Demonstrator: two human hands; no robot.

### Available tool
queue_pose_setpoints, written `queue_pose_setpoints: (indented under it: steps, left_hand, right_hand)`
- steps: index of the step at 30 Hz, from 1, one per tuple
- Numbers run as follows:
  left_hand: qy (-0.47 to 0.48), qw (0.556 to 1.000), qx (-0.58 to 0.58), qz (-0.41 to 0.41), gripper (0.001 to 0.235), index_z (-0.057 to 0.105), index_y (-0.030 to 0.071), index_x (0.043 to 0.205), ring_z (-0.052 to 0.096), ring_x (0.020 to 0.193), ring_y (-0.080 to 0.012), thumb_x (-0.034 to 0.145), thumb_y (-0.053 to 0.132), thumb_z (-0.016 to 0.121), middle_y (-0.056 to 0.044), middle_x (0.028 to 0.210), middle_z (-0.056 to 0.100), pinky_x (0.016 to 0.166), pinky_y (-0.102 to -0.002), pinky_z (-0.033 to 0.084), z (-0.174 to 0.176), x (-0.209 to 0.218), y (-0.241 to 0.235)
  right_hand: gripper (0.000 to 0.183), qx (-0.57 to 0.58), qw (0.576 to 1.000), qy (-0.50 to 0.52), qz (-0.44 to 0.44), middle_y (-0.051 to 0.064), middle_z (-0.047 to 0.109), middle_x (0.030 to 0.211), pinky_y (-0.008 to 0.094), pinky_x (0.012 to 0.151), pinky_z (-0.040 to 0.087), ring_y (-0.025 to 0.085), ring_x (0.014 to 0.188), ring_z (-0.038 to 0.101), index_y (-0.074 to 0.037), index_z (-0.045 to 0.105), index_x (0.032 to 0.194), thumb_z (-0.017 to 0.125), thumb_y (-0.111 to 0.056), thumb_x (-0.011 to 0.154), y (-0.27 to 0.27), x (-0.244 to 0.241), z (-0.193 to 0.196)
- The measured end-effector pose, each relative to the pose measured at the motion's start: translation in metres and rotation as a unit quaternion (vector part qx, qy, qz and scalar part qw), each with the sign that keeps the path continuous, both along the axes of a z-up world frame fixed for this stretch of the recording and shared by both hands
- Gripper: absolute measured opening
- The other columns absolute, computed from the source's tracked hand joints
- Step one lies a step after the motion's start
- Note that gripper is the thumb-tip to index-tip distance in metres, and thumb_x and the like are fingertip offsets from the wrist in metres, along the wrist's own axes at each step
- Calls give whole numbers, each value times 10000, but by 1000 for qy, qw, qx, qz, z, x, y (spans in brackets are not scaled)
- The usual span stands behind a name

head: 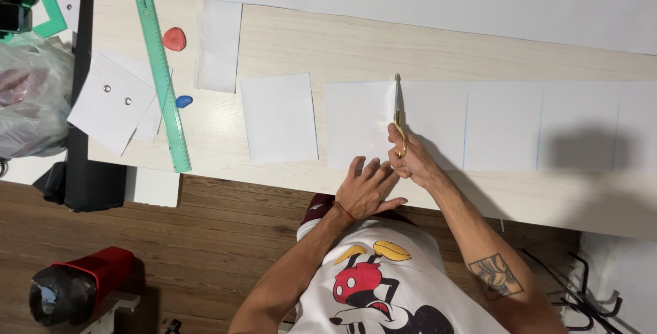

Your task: Cutting a large sheet of paper into smaller rectangular sections along pre-drawn lines using scissors

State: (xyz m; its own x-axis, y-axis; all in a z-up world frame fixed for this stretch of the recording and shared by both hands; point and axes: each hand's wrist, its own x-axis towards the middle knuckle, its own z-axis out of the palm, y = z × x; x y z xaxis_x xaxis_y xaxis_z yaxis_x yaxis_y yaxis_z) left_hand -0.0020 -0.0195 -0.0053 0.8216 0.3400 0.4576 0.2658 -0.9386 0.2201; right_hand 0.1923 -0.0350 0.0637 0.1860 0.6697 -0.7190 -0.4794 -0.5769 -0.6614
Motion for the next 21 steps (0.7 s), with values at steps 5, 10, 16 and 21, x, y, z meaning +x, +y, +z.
queue_pose_setpoints:
  steps: [5,10,16,21]
  left_hand:
    - [-12,1000,-5,-2,727,764,257,1480,660,1338,-323,1127,809,449,-86,1329,688,1227,-621,502,0,0,1]
    - [-16,1000,-22,-2,736,738,272,1556,663,1344,-335,1134,801,448,-97,1335,693,1214,-619,514,8,-2,6]
    - [36,993,-101,-39,610,624,256,1705,663,1439,-359,1206,594,535,-129,1470,696,1260,-608,484,3,-23,35]
    - [45,998,-49,-13,765,689,132,1626,717,1452,-338,950,437,875,-157,1533,740,1225,-486,557,1,-37,79]
  right_hand:
    - [804,13,1000,-1,-5,-51,305,530,191,297,229,48,370,269,48,432,1351,475,-745,1231,9,7,-27]
    - [786,32,999,12,-2,-53,300,527,192,291,240,48,369,263,0,450,1295,429,-782,1217,16,11,-30]
    - [622,110,992,48,32,-43,302,540,177,365,276,77,399,287,-202,487,1199,350,-808,1213,-25,30,-51]
    - [672,214,971,102,-12,18,339,558,273,437,368,190,482,402,-211,393,1251,436,-866,1107,-87,48,-48]
